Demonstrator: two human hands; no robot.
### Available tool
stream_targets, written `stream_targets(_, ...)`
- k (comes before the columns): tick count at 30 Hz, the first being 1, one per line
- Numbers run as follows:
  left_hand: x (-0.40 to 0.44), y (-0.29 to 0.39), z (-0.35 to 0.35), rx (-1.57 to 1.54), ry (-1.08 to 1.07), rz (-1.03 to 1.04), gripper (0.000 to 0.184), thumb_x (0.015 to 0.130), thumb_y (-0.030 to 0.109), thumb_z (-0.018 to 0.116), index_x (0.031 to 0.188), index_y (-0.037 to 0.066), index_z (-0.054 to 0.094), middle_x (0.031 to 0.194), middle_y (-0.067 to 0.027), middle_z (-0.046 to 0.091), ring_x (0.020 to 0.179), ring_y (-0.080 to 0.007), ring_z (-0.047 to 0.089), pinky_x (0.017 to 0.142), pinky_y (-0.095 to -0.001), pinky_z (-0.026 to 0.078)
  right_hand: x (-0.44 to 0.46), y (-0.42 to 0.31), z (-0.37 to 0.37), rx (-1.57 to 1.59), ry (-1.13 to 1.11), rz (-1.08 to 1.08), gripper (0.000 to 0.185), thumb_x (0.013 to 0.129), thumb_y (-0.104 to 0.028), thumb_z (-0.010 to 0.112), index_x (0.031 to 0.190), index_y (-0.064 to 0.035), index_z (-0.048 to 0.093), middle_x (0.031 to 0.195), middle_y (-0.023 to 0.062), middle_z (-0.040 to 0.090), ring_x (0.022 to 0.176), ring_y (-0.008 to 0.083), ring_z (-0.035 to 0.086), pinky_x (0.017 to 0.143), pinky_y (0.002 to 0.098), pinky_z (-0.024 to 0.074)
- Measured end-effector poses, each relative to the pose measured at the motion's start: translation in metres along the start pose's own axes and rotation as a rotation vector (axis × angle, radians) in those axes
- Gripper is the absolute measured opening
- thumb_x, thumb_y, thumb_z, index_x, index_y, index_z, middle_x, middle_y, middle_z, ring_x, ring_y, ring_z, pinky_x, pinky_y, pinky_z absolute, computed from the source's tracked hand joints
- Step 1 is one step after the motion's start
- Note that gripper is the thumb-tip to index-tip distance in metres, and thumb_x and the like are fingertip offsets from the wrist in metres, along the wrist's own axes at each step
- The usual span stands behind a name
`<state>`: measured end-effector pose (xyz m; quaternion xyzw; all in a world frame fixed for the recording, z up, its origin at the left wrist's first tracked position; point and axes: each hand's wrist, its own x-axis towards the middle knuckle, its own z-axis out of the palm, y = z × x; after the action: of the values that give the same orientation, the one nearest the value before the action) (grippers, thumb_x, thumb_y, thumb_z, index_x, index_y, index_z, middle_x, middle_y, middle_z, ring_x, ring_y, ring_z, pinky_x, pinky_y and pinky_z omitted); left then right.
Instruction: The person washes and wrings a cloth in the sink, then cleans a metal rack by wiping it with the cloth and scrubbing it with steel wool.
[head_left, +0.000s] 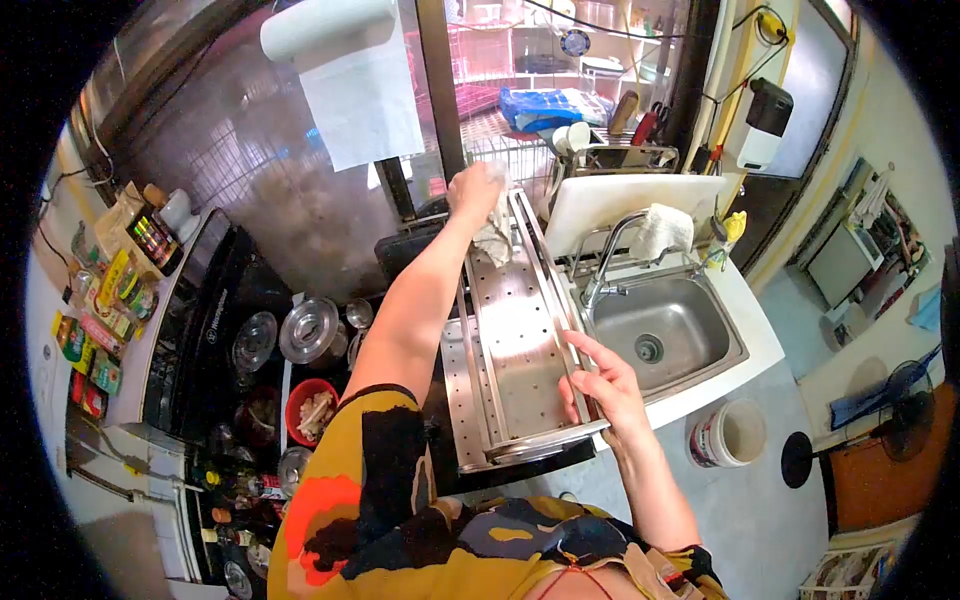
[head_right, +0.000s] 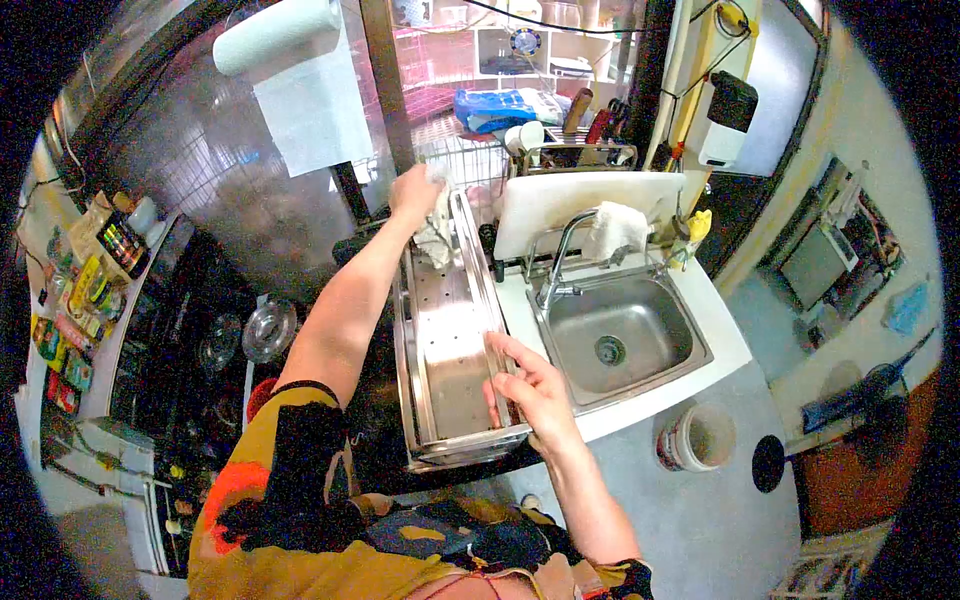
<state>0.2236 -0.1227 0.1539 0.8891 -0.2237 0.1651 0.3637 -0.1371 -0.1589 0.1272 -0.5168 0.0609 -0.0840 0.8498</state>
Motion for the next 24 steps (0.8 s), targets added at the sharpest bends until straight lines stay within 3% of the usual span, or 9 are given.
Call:
stream_targets(1, 0.007, -0.011, 0.003, -0.002, 0.002, 0.003, 0.032, 0.078, 0.027, 0.064, 0.100, 0.005, 0.062, 0.094, -0.0188, 0.066, 0.092, -0.0335, 0.062, 0.078, -0.0431, 0.048, 0.000, 0.000, 0.000, -0.002, 0.000, -0.004, 0.050, 0.084, -0.004, 0.053, 0.133, -0.0042, 0.044, 0.068, 0.0084, 0.060, 0.051, 0.0136, 0.055, 0.046, 0.0248, 0.0445)
stream_targets(3, 0.029, -0.055, 0.004, -0.837, -0.356, 0.012, 0.034, 0.080, 0.021, 0.066, 0.109, 0.003, 0.061, 0.096, -0.0113, 0.066, 0.089, -0.0226, 0.063, 0.077, -0.0361, 0.048, 0.001, 0.001, 0.000, 0.009, -0.011, -0.018, 0.049, 0.084, -0.003, 0.053, 0.132, -0.0049, 0.044, 0.068, 0.0082, 0.060, 0.050, 0.0136, 0.055, 0.046, 0.0251, 0.0447)
stream_targets(5, 0.028, -0.067, -0.013, -0.971, -0.523, -0.090, 0.042, 0.080, 0.016, 0.069, 0.117, 0.002, 0.056, 0.101, -0.0047, 0.064, 0.090, -0.0144, 0.059, 0.078, -0.0302, 0.047, 0.002, -0.001, 0.001, 0.017, -0.008, -0.005, 0.049, 0.084, -0.003, 0.053, 0.132, -0.0056, 0.044, 0.068, 0.0082, 0.060, 0.050, 0.0137, 0.055, 0.046, 0.0252, 0.0448)
stream_targets(9, 0.011, -0.056, -0.031, -0.904, -0.566, -0.052, 0.047, 0.079, 0.013, 0.069, 0.121, 0.002, 0.052, 0.109, -0.0055, 0.060, 0.098, -0.0144, 0.057, 0.083, -0.0284, 0.045, 0.003, -0.002, 0.001, 0.011, -0.005, 0.024, 0.049, 0.084, -0.003, 0.052, 0.132, -0.0073, 0.045, 0.068, 0.0080, 0.061, 0.051, 0.0140, 0.055, 0.046, 0.0251, 0.0450)
stream_targets(11, 0.006, -0.045, -0.036, -0.541, -0.503, 0.254, 0.049, 0.078, 0.013, 0.070, 0.121, 0.000, 0.051, 0.108, -0.0055, 0.060, 0.098, -0.0142, 0.056, 0.085, -0.0285, 0.044, 0.003, -0.002, 0.001, 0.005, -0.001, 0.030, 0.050, 0.084, -0.003, 0.052, 0.132, -0.0073, 0.045, 0.068, 0.0082, 0.060, 0.051, 0.0141, 0.055, 0.046, 0.0251, 0.0450)
stream_targets(13, 0.006, -0.042, -0.025, -0.537, -0.477, 0.334, 0.052, 0.073, 0.014, 0.072, 0.121, 0.005, 0.053, 0.109, -0.0077, 0.062, 0.099, -0.0218, 0.059, 0.086, -0.0328, 0.045, 0.003, -0.002, 0.002, 0.001, 0.001, 0.032, 0.050, 0.084, -0.003, 0.052, 0.132, -0.0073, 0.045, 0.068, 0.0084, 0.060, 0.051, 0.0142, 0.055, 0.046, 0.0251, 0.0451)
stream_targets(15, -0.006, -0.018, -0.028, 0.078, -0.221, 0.476, 0.048, 0.071, 0.017, 0.071, 0.117, 0.011, 0.057, 0.109, -0.0097, 0.063, 0.099, -0.0307, 0.058, 0.085, -0.0394, 0.047, 0.002, -0.003, 0.003, 0.019, -0.004, 0.031, 0.050, 0.084, -0.003, 0.052, 0.133, -0.0071, 0.044, 0.068, 0.0088, 0.060, 0.051, 0.0143, 0.055, 0.047, 0.0253, 0.0453)
stream_targets(16, -0.011, -0.014, -0.022, 0.098, -0.123, 0.446, 0.038, 0.071, 0.019, 0.070, 0.107, 0.014, 0.062, 0.104, -0.0099, 0.063, 0.099, -0.0353, 0.055, 0.082, -0.0455, 0.046, 0.002, -0.002, 0.002, 0.017, -0.005, 0.034, 0.050, 0.084, -0.003, 0.052, 0.133, -0.0071, 0.044, 0.068, 0.0088, 0.060, 0.051, 0.0143, 0.055, 0.047, 0.0253, 0.0453)
stream_targets(24, -0.004, 0.000, 0.003, 0.112, -0.018, 0.184, 0.034, 0.074, 0.031, 0.068, 0.101, 0.011, 0.064, 0.095, -0.0158, 0.065, 0.094, -0.0345, 0.059, 0.080, -0.0465, 0.046, -0.001, 0.001, 0.003, 0.023, -0.003, 0.015, 0.048, 0.084, -0.004, 0.051, 0.132, -0.0063, 0.044, 0.068, 0.0081, 0.060, 0.051, 0.0142, 0.055, 0.048, 0.0260, 0.0459)
